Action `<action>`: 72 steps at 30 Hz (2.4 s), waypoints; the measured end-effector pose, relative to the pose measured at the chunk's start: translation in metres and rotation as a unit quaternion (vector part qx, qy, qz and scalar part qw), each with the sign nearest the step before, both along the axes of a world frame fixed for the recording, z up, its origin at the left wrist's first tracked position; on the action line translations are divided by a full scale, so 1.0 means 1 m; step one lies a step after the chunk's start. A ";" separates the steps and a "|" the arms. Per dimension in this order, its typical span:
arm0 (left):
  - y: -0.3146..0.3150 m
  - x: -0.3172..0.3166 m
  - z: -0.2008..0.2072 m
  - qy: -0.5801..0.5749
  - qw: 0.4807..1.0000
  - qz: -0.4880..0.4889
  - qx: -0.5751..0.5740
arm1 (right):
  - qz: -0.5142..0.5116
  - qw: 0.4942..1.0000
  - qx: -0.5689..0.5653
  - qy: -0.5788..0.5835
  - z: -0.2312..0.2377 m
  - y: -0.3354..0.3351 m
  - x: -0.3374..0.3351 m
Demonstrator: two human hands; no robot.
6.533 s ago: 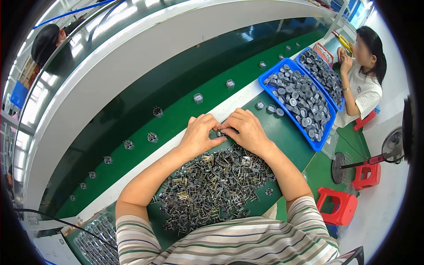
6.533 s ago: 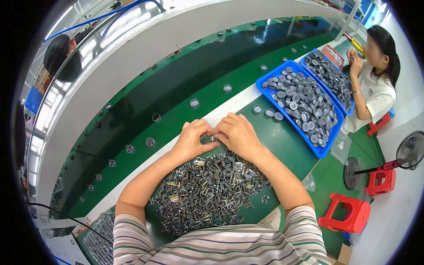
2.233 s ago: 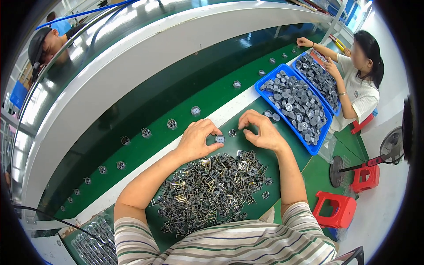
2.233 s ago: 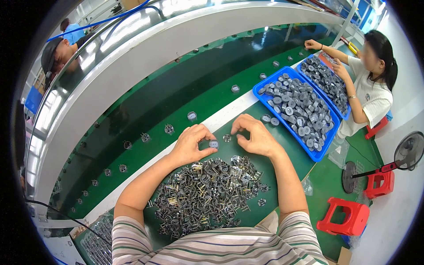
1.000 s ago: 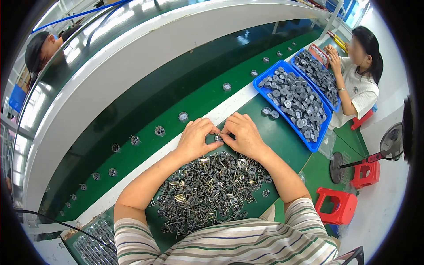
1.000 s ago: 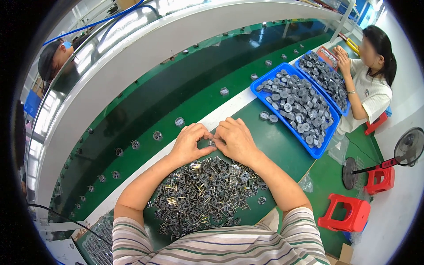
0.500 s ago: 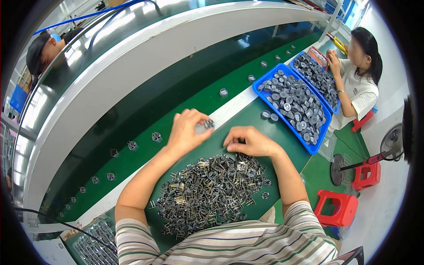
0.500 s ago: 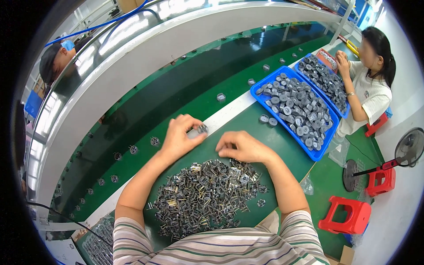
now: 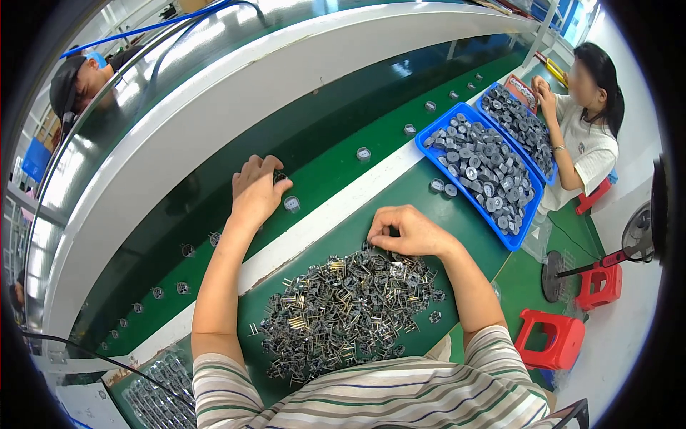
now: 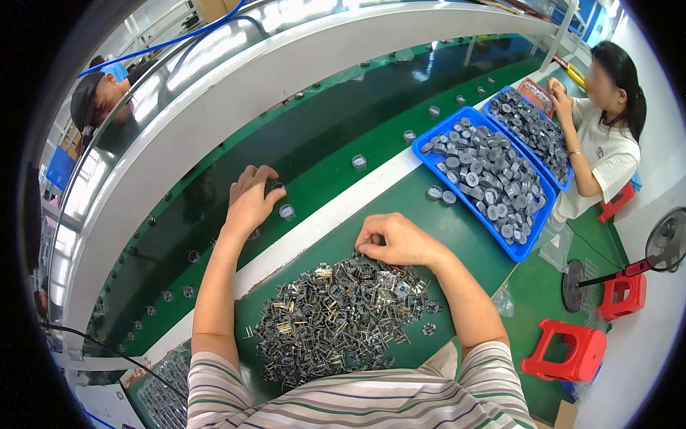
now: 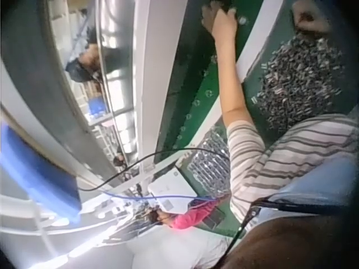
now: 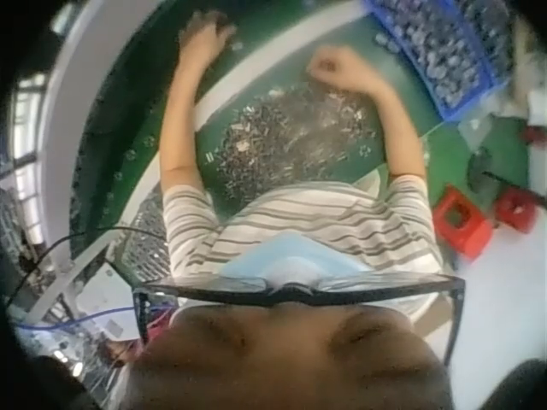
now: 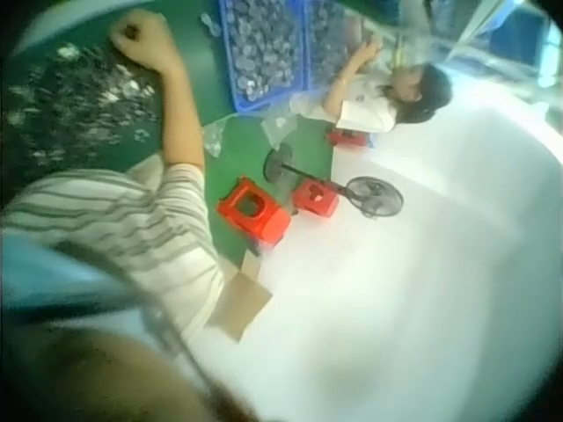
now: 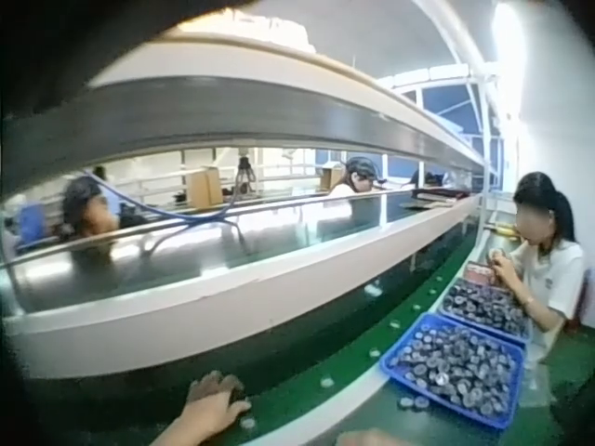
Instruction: The person assembles components by inserting metal pins into plastic housings by hand, dumps additional pins from a plastic blister tray onto the workbench, and places the assembled components onto the conveyor line.
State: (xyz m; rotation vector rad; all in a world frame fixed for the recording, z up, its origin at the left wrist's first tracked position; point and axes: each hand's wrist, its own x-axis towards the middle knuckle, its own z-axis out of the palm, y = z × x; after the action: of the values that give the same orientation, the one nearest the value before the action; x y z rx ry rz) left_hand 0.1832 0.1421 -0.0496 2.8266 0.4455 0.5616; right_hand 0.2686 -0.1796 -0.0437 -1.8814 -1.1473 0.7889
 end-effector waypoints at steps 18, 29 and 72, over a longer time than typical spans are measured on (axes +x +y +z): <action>-0.097 -0.011 -0.019 0.069 0.920 -0.297 -0.245 | -0.177 0.952 0.094 -0.232 -0.026 0.001 0.012; -0.102 -0.011 -0.030 0.050 0.936 -0.281 -0.205 | -0.186 0.950 0.108 -0.226 -0.026 0.012 0.001; -0.037 0.011 -0.021 -0.023 0.994 -0.099 -0.051 | 0.073 0.995 -0.060 -0.036 0.011 -0.045 0.034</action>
State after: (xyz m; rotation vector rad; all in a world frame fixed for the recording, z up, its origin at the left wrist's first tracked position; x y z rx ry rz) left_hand 0.1943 0.1049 -0.0702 2.7126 0.1781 0.5452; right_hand 0.3022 -0.2242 -0.0322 -1.9541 -1.3206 0.8936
